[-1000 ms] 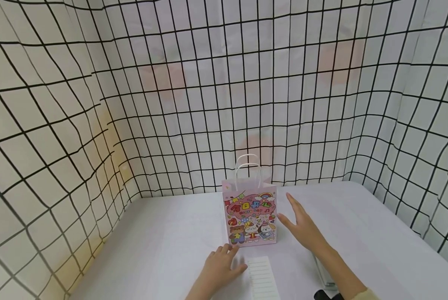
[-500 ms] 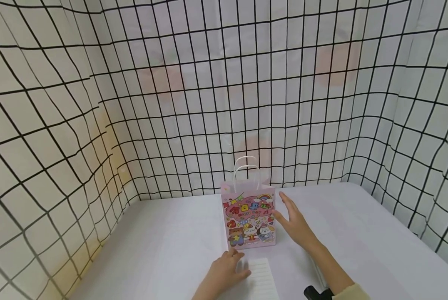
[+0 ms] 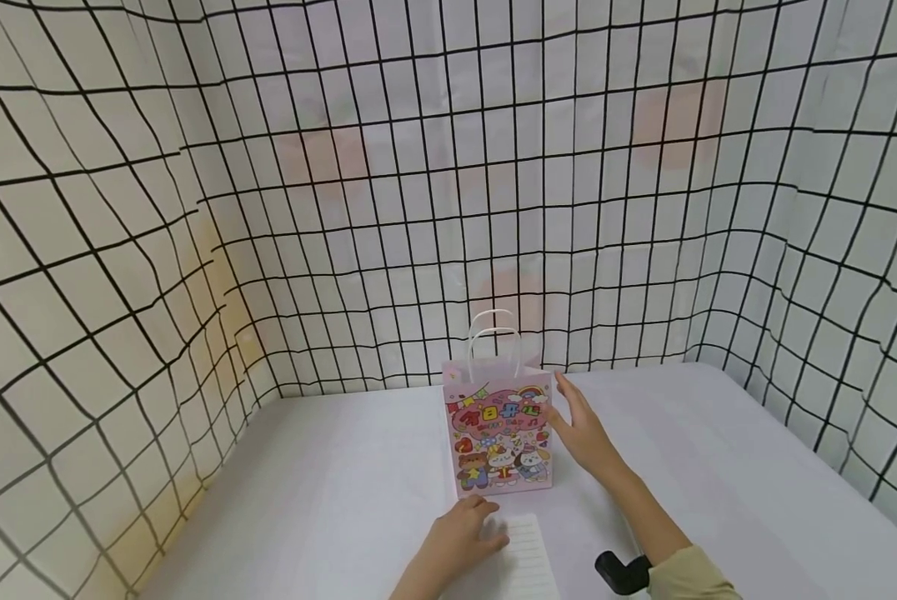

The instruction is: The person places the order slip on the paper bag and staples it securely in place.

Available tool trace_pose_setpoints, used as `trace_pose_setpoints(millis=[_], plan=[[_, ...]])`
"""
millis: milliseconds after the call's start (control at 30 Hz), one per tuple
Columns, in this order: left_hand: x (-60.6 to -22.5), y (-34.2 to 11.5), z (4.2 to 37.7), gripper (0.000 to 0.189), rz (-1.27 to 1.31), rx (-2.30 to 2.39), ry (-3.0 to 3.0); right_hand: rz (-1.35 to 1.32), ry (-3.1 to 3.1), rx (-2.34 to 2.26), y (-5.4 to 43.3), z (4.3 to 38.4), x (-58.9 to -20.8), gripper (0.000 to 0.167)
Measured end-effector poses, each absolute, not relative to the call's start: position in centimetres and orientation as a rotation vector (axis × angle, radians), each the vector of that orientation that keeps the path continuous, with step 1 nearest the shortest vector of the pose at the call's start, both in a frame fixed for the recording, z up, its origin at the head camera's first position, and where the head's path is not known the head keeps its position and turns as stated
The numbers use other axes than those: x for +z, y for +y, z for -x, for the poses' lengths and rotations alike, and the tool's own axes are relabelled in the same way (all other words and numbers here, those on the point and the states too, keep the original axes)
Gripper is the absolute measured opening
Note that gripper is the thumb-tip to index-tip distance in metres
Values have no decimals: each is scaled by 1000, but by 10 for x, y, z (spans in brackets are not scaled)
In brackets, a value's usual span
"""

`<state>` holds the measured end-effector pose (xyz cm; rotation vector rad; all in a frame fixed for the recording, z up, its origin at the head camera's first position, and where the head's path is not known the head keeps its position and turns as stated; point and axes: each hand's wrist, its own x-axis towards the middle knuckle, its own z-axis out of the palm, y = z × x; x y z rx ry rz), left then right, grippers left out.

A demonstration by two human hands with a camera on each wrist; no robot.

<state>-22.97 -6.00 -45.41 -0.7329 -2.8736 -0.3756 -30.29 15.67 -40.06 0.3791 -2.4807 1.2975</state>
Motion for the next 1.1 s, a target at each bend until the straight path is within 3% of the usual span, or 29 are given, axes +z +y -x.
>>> trace_pose_setpoints(millis=[433, 1100], plan=[[-458, -54, 236, 26, 727, -480, -2835, -487, -2444, 1355, 157, 320, -392, 60], [-463, -47, 239, 26, 733, -422, -2839, -665, -2387, 1493, 155, 334, -382, 60]])
